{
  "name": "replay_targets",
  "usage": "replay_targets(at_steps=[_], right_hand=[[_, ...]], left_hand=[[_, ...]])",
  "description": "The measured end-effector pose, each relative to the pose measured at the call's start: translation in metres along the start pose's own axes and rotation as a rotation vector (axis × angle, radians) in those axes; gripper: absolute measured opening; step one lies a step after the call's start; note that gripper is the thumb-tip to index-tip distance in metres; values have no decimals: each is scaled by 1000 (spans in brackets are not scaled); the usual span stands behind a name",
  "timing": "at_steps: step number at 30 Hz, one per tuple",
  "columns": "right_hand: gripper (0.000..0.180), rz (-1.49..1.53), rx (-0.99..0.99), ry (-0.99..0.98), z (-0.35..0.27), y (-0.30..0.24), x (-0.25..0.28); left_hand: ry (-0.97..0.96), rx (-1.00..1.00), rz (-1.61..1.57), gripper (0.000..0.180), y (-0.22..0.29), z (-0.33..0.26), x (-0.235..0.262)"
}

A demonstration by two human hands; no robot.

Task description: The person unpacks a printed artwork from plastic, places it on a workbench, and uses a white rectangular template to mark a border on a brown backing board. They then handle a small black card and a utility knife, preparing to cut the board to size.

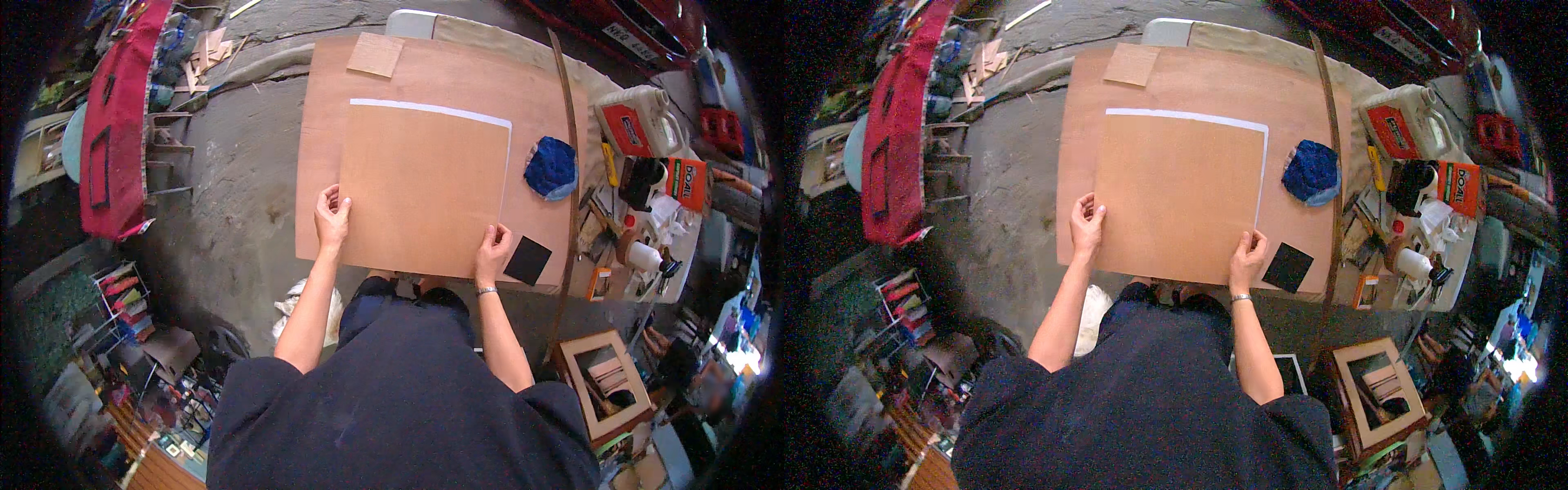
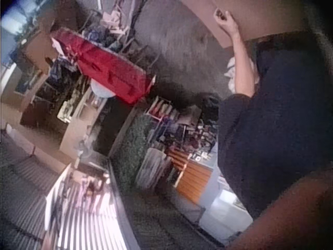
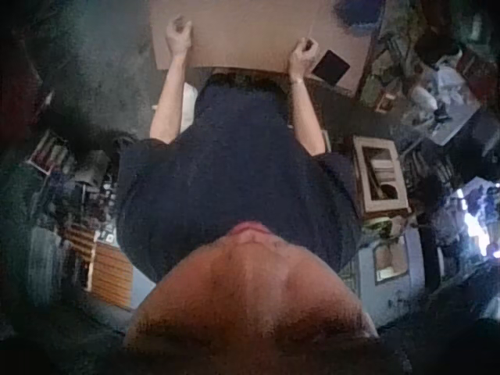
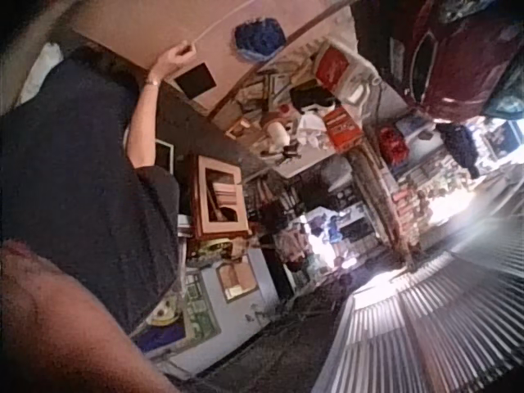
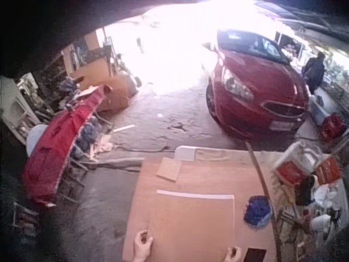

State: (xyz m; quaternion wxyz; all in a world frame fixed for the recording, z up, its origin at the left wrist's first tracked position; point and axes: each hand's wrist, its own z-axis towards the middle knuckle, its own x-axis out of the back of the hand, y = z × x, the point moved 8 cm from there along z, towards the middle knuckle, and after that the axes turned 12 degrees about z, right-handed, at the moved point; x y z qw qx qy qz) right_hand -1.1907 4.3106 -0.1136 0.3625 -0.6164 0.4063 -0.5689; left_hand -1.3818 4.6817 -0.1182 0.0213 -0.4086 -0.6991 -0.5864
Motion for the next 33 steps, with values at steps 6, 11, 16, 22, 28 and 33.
replay_targets(at_steps=[6, 11, 16, 22, 28, 33], right_hand=[[26, -197, 70, 59, -3, -7, -16], [25, -245, 109, 88, -1, -5, -15], [25, -262, 148, 113, 0, -9, -16], [25, -269, 145, 90, 3, -7, -17], [23, -239, 156, 72, 5, -6, -12], [23, -185, 172, 83, 4, -9, -11]], left_hand=[[33, -21, 101, 36, -5, 20, -9], [80, -86, 236, 35, -13, 25, -13], [65, -74, 263, 33, 4, 22, -12], [83, -92, 232, 31, 1, 20, -10], [56, -76, 194, 28, -4, 24, -8], [54, -91, 192, 27, -9, 25, -5]])
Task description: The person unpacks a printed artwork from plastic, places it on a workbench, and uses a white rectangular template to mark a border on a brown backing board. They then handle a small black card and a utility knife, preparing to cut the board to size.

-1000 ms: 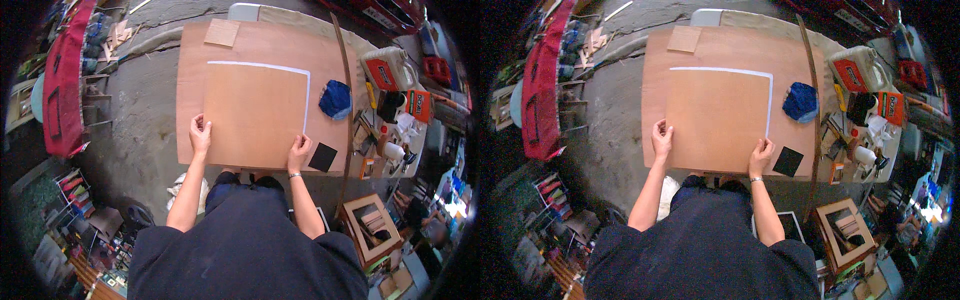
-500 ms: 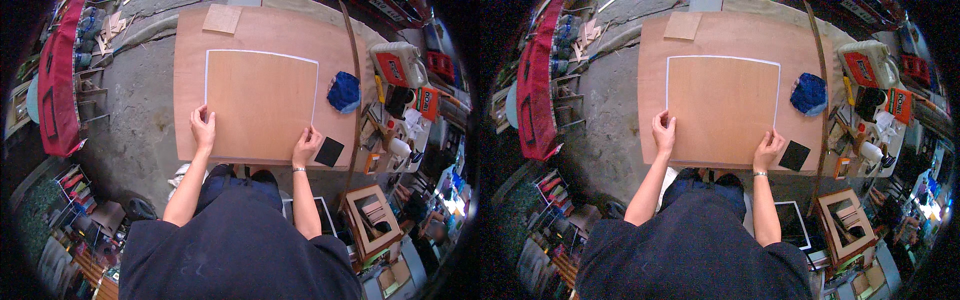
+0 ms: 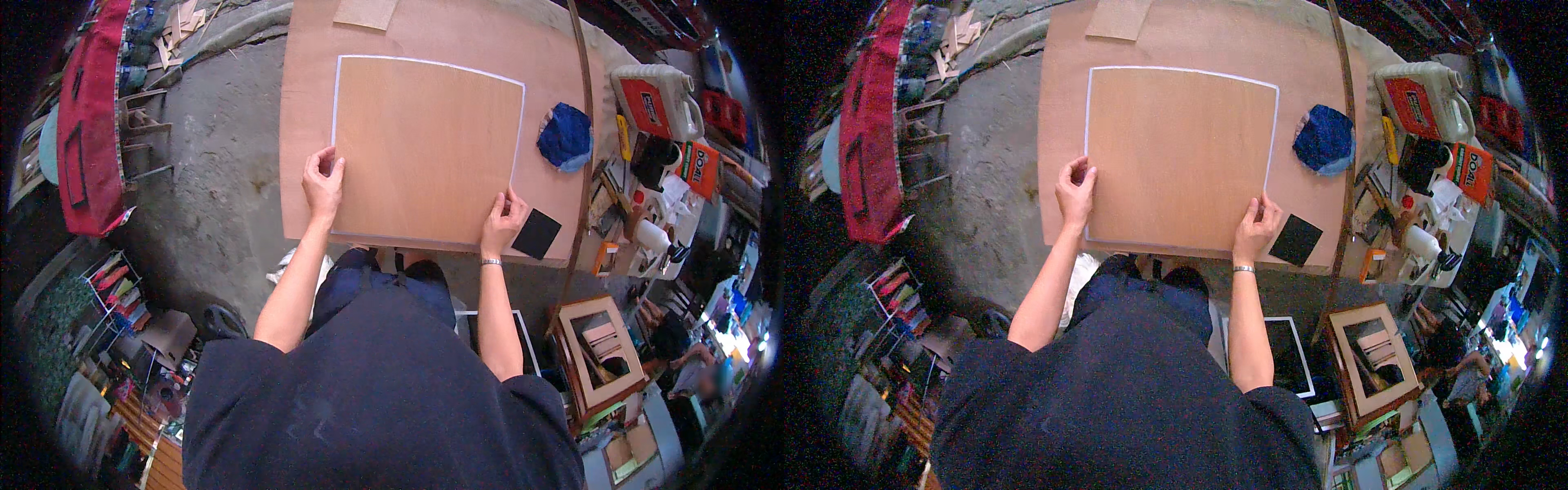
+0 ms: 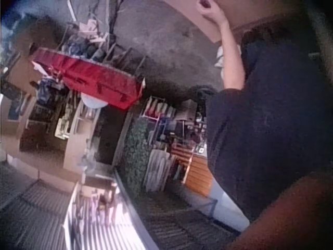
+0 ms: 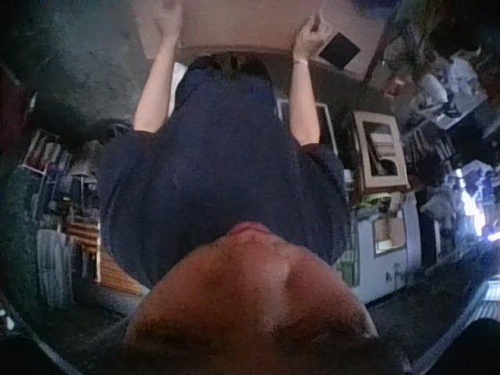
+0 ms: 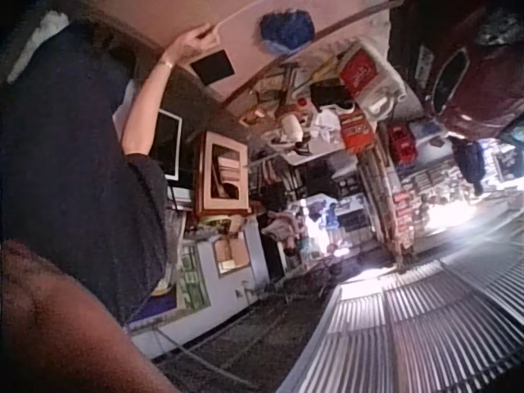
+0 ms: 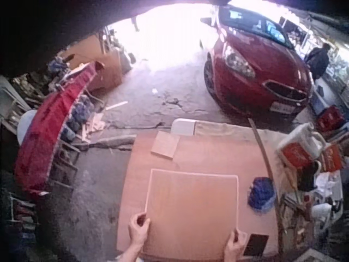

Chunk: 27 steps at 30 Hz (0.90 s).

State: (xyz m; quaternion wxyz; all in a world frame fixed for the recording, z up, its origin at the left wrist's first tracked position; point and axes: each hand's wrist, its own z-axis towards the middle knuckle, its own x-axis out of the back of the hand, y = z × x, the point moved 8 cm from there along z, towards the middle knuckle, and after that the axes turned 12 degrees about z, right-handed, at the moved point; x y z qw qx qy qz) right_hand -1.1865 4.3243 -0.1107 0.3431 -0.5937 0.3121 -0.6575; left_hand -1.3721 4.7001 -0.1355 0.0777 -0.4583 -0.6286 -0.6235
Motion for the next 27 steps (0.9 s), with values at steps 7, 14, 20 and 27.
replay_targets(at_steps=[7, 14, 20, 27], right_hand=[[23, 221, -126, -114, 8, 25, 22], [47, -26, 35, -530, -42, 17, 51], [69, -74, 85, -569, -45, 17, 49], [69, 16, 87, -538, -46, 21, 50]], left_hand=[[-237, -80, 13, 31, -6, 12, 4], [-451, -528, 387, 66, 3, -3, 20], [-468, -849, 622, 106, 14, -3, 27], [-474, -911, 686, 115, 8, -1, 22]])
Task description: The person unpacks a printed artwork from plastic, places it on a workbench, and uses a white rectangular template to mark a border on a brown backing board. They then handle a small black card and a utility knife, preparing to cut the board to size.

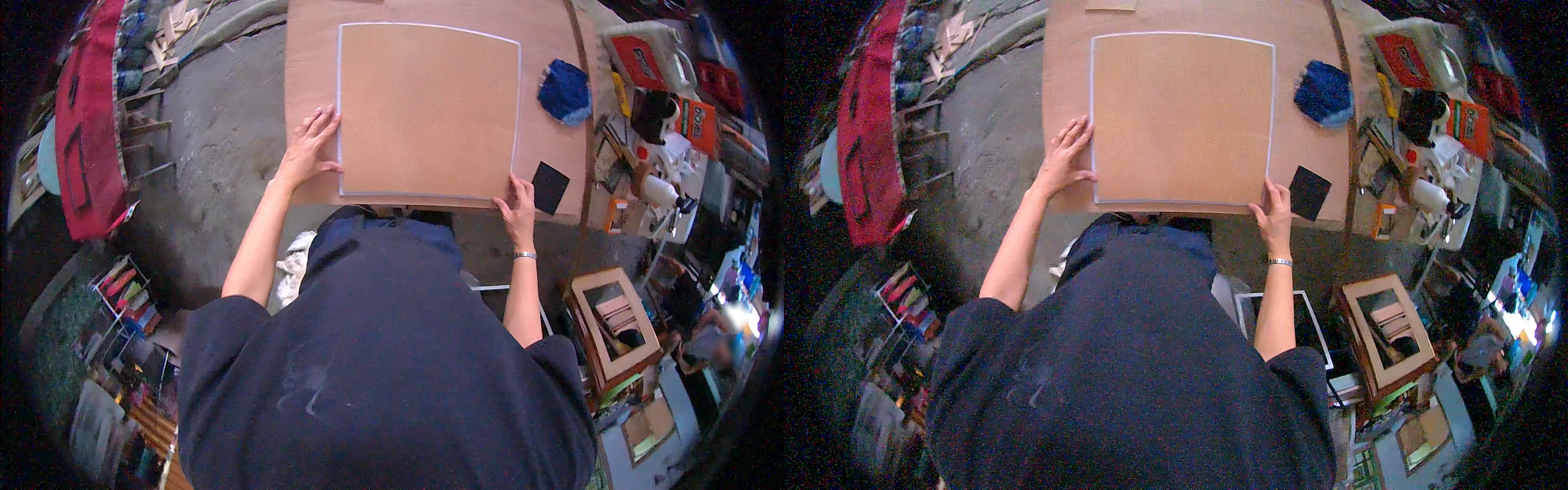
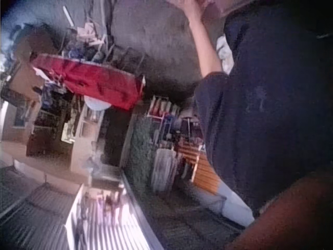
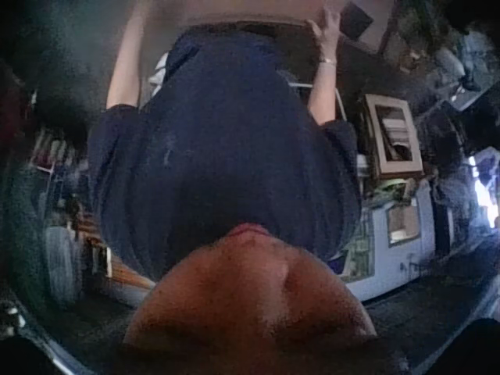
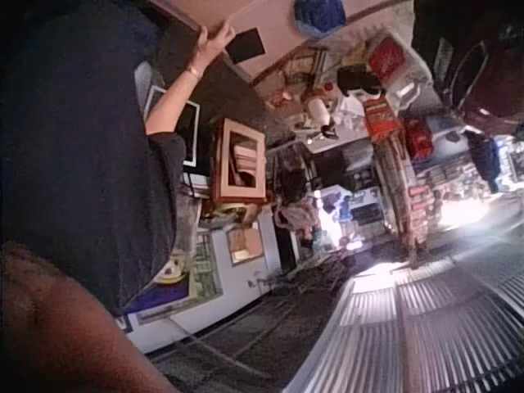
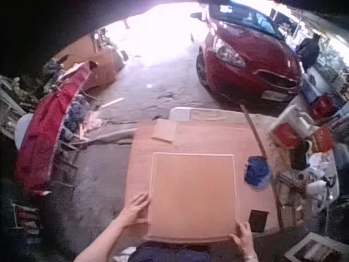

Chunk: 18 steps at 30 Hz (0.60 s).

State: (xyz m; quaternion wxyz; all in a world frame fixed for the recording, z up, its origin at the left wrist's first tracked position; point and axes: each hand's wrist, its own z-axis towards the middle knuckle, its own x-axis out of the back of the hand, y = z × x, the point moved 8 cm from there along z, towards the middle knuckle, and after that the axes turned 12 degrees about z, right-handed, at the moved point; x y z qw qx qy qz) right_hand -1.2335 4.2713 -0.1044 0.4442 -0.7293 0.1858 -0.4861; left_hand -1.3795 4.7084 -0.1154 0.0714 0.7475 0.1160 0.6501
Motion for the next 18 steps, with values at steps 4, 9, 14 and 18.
replay_targets(at_steps=[4, 9, 14, 18], right_hand=[[69, 60, -55, 2, 1, 7, 0], [69, 39, -52, 26, 0, 7, 3], [68, 58, -74, 41, 0, 8, 3], [66, 94, -130, 59, -3, 9, 3]], left_hand=[[26, 8, -11, 117, -3, -5, -8], [88, -45, 28, 116, -1, 0, -6], [99, -36, 8, 116, -5, -3, -12], [59, -24, 13, 117, -4, -3, -11]])
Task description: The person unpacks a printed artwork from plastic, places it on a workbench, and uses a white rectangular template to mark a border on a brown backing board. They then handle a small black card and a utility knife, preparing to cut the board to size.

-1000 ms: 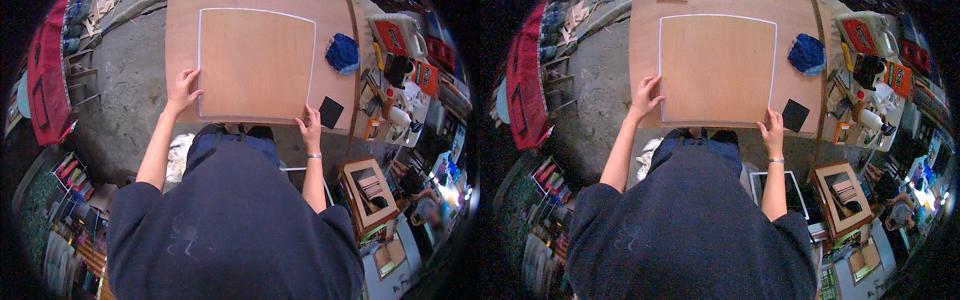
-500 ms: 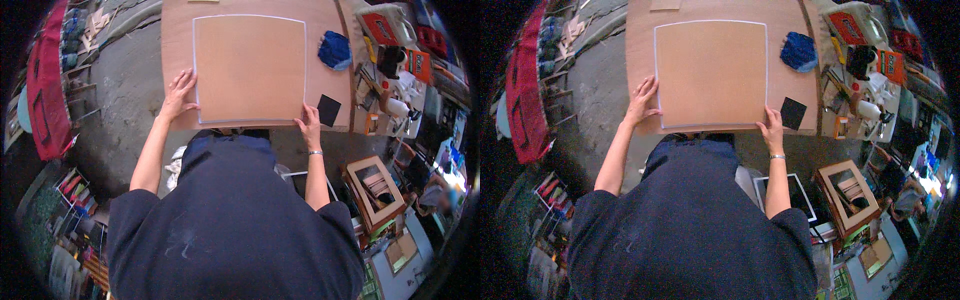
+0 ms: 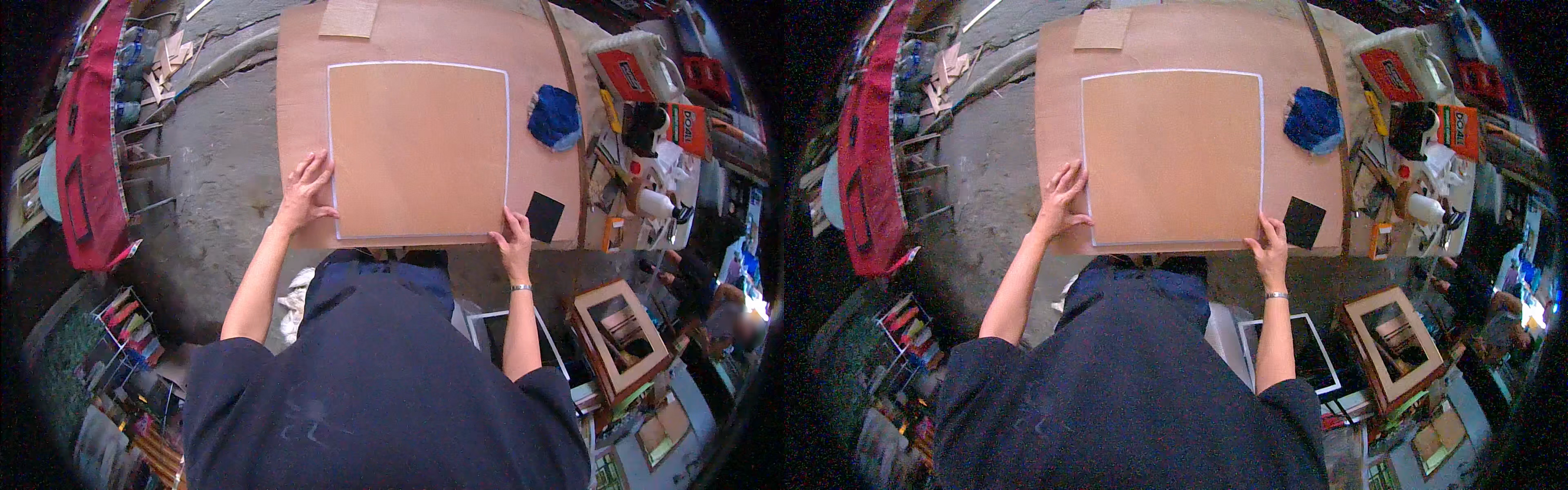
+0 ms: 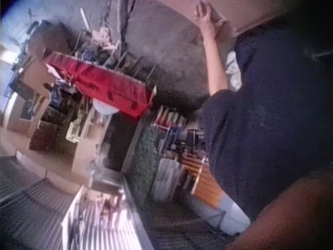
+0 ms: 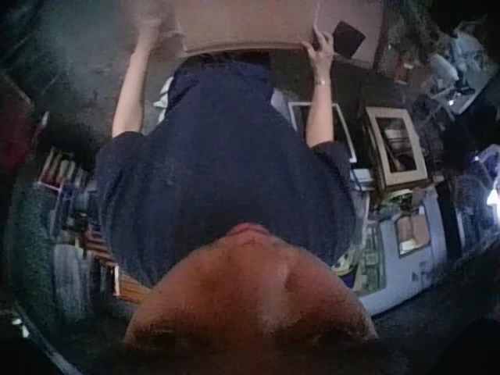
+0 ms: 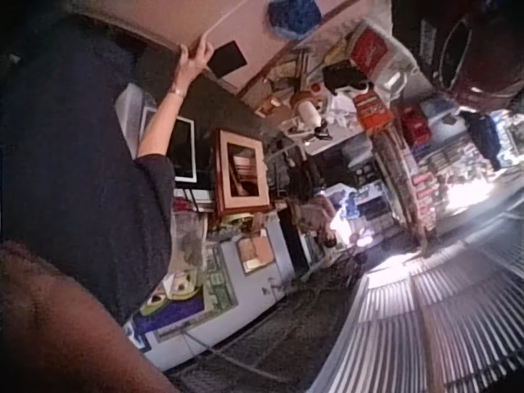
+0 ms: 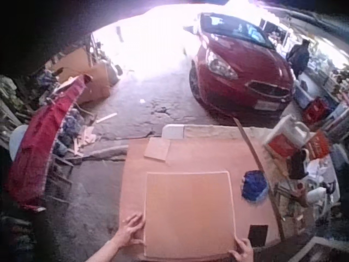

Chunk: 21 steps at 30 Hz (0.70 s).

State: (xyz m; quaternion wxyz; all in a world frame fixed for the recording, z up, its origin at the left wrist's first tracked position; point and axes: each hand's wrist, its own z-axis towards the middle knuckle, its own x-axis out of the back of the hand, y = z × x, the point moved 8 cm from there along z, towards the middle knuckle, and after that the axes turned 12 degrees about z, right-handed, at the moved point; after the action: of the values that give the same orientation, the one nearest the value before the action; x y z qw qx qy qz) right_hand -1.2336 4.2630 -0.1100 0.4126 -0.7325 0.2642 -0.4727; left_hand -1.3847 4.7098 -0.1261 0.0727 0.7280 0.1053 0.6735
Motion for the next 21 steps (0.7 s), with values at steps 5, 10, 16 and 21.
replay_targets(at_steps=[5, 10, 16, 21], right_hand=[[66, 14, 1, -12, 2, -5, -4], [66, -5, -19, -15, 3, -11, -1], [63, -29, 85, -21, 6, 0, -1], [63, -13, 15, -24, 5, -8, 0]], left_hand=[[-20, 13, -49, 118, -2, 0, 1], [-37, 30, -47, 117, -1, 1, 3], [-80, 49, -45, 115, -3, 1, 3], [-47, 31, -44, 116, 1, 5, 4]])
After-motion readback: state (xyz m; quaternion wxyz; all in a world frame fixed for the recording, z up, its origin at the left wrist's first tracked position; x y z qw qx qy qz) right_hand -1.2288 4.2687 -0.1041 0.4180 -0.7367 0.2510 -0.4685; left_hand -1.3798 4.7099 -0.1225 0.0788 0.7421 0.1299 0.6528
